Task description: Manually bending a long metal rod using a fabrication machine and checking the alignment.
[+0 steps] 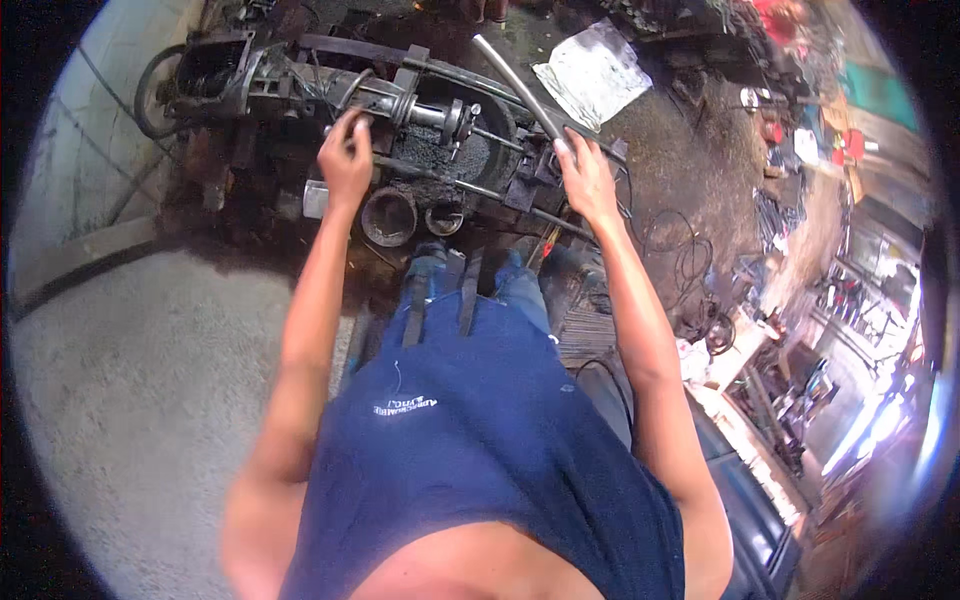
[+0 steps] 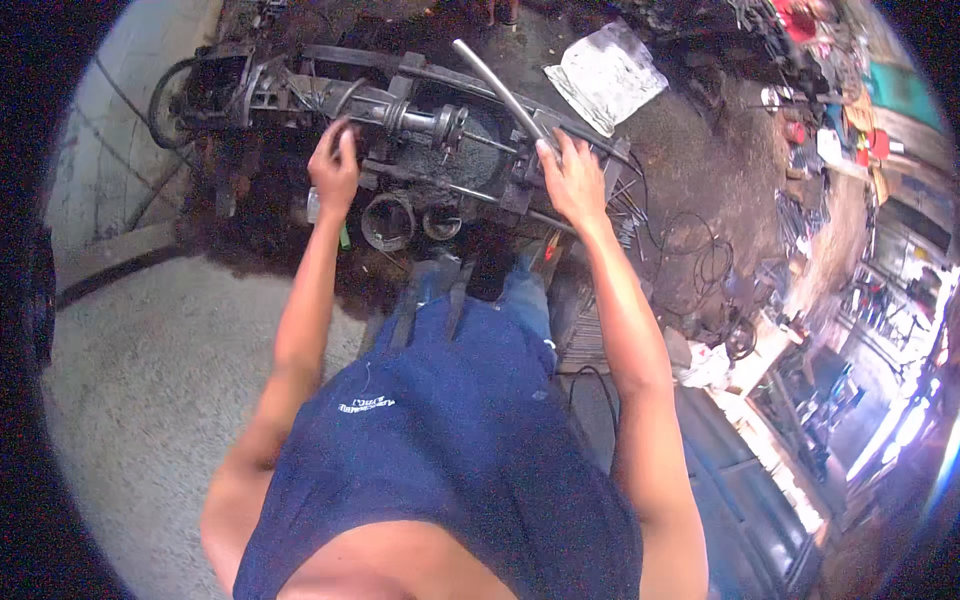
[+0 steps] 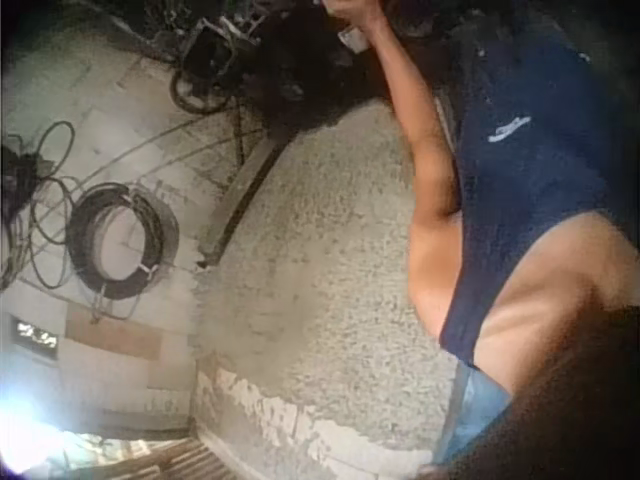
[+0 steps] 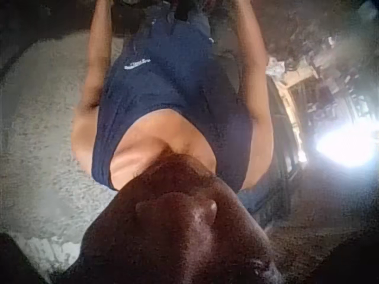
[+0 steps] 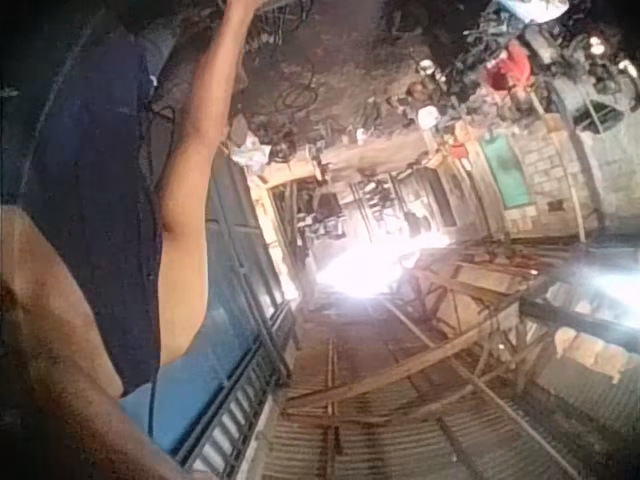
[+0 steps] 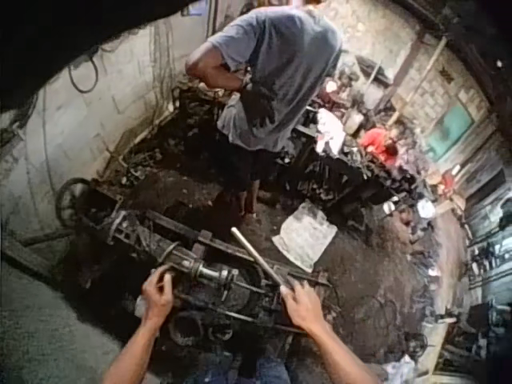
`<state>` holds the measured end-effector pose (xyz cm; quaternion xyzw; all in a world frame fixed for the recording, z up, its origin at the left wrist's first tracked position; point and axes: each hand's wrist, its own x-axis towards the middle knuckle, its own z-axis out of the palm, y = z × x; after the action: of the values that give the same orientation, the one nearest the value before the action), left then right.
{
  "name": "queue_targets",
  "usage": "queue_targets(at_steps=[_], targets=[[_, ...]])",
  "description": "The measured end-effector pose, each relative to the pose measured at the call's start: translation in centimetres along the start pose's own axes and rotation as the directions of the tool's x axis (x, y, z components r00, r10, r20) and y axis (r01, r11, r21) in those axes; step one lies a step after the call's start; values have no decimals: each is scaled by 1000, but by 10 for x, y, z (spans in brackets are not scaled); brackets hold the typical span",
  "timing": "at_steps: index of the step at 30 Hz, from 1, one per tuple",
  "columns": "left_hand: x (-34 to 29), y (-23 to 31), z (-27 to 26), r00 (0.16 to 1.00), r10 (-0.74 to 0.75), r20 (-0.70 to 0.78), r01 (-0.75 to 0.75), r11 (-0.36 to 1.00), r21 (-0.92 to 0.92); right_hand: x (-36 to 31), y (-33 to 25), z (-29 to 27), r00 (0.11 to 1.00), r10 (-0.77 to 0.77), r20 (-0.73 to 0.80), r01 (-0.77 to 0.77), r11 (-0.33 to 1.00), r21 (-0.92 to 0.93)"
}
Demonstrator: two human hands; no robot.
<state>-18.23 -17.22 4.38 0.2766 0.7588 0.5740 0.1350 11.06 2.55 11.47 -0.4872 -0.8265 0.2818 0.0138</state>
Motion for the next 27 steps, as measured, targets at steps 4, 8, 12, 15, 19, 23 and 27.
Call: queue_targets(at_steps=[4,8,12,15,19,23,27], targets=[[-62,-9,-63,990,68,-121,-27,949,314,0,10,10,993,30,-113,-41,995,-94],[-131,-68,-102,970,-184,-158,240,816,526,2,11,9,993,42,-112,-53,994,-100],[-170,-127,-113,838,-545,-19,487,732,476,1,-6,0,991,109,-73,-118,984,-136],[-174,-159,-118,675,-726,136,701,687,192,3,-12,0,991,106,-81,-115,987,-115],[-157,-131,-96,576,-796,183,807,590,24,-4,-4,1,988,143,-64,-148,985,-90],[-149,-127,-90,634,-755,167,753,652,87,-7,-5,-1,987,157,-38,-159,985,-61],[-145,-128,-86,666,-731,150,710,683,171,-9,-4,-5,989,145,-12,-145,989,-42]])
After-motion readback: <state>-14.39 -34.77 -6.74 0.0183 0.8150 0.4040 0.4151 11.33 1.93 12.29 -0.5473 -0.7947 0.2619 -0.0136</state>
